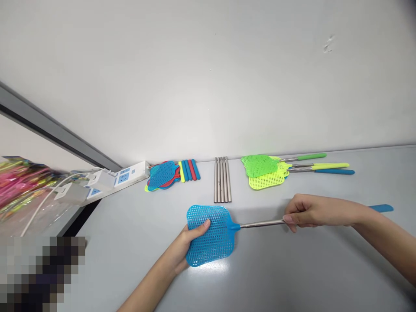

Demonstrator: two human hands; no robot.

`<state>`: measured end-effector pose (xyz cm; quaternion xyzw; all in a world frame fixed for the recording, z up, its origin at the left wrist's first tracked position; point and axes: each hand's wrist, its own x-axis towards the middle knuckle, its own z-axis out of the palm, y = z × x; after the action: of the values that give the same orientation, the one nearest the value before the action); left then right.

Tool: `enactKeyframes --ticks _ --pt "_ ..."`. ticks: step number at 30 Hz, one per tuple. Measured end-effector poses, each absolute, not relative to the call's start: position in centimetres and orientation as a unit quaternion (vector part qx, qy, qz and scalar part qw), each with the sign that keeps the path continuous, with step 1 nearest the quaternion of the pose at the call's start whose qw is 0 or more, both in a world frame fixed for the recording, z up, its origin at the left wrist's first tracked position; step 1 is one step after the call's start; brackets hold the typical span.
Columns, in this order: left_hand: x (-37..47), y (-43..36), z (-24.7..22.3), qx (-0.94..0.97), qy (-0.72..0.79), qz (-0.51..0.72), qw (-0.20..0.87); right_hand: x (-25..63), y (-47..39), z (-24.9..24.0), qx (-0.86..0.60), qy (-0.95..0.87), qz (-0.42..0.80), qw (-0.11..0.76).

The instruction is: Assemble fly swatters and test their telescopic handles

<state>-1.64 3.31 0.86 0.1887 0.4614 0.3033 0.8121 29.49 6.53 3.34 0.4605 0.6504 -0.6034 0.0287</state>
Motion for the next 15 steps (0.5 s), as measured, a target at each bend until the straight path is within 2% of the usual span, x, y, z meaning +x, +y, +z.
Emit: enactKeyframes --ticks 15 --pt "-2.13 3.6 0.72 0.151 0.426 0.281 0.846 29.16 6.52 2.72 0.445 0.633 -0.634 0.017"
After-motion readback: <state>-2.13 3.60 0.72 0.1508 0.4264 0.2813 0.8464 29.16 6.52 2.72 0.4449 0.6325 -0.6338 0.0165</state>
